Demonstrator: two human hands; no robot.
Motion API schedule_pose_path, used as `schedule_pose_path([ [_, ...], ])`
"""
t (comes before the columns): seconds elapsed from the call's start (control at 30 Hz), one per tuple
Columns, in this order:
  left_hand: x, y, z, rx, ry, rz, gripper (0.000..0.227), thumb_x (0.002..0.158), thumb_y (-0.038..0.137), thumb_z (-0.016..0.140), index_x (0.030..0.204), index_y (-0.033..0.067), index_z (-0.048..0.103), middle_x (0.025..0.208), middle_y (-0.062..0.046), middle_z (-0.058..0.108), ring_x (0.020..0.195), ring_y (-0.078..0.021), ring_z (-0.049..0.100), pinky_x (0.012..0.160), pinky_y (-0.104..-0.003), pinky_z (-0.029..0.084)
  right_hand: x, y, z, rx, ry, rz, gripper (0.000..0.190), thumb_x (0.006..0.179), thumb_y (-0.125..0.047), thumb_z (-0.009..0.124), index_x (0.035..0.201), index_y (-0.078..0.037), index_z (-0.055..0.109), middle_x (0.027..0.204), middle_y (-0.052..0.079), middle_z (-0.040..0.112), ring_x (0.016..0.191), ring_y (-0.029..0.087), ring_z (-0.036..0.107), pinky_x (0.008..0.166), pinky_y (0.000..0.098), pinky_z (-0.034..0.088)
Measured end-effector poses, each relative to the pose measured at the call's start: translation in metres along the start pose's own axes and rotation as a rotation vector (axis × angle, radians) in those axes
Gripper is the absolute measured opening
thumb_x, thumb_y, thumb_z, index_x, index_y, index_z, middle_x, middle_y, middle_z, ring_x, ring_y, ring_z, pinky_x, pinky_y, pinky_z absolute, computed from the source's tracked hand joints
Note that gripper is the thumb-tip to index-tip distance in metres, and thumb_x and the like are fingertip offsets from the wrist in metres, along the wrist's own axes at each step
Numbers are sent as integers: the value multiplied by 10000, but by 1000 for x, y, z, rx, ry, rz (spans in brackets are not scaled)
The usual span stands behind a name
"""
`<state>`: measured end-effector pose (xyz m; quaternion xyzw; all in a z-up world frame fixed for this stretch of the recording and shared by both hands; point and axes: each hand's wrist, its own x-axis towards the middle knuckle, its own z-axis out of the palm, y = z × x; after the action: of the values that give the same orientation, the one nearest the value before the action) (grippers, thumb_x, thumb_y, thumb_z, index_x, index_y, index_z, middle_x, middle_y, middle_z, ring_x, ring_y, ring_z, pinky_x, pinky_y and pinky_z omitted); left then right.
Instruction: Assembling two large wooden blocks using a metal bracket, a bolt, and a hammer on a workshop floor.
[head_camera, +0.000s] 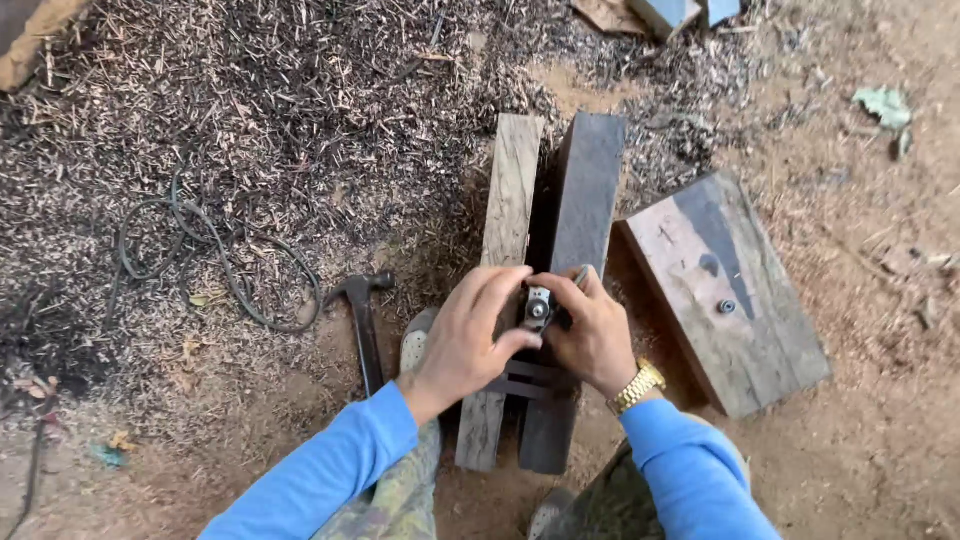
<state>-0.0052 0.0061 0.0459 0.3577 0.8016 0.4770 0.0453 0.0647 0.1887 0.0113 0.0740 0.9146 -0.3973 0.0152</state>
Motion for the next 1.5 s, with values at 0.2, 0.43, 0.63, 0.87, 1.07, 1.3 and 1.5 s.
schedule_pose_path([
  [0.2,-46,-6,0,260,-581,-533,597,845,412,794,1196,23,508,1119,-179,552,872,-408,660,700,-503,540,3,-2,-3,32,99,-143,504,707,-152,848,1182,-158,679,1130,68,708,916,304,719,722,379,580],
  [0.43,-51,-37,-17,-18,-483,-417,292,830,258,812,807,17,649,868,-139,650,824,-339,672,713,-446,524,9,0,-7,35,13,58,491,705,-224,882,1156,-174,695,1005,40,737,810,276,728,655,359,569],
  [0.63,-18,-31,-56,-209,-207,-837,213,946,230,675,862,35,668,640,-117,562,633,-151,509,581,-350,440,10,15,1,255,-5,63,541,710,-120,879,1216,-141,690,969,56,746,886,210,739,807,325,566],
  [0.87,-1,-30,-36,-292,-271,-781,183,898,222,692,850,47,720,581,-57,668,534,-113,596,533,-339,469,10,12,-7,271,-20,-28,527,730,62,735,1225,-111,681,1084,77,754,997,215,746,865,320,573],
  [1.07,6,-30,-37,-182,-278,-708,193,861,237,719,848,45,727,569,-110,629,506,-167,585,520,-373,450,9,8,-11,268,-43,-26,525,734,86,707,1225,-98,676,1123,81,746,978,215,755,847,315,592],
  [1.3,19,-26,-33,-168,-267,-617,199,872,231,703,857,33,698,565,-151,603,484,-220,586,517,-401,441,10,6,-11,249,-40,-44,510,731,56,743,1213,-99,679,1141,83,738,967,219,761,824,314,605],
  [1.5,15,-25,-24,-216,-181,-614,169,888,199,678,857,33,669,575,-145,611,501,-202,626,518,-391,457,11,8,-8,194,8,-8,472,752,18,765,1199,-114,692,1111,78,736,926,236,771,781,323,615],
])
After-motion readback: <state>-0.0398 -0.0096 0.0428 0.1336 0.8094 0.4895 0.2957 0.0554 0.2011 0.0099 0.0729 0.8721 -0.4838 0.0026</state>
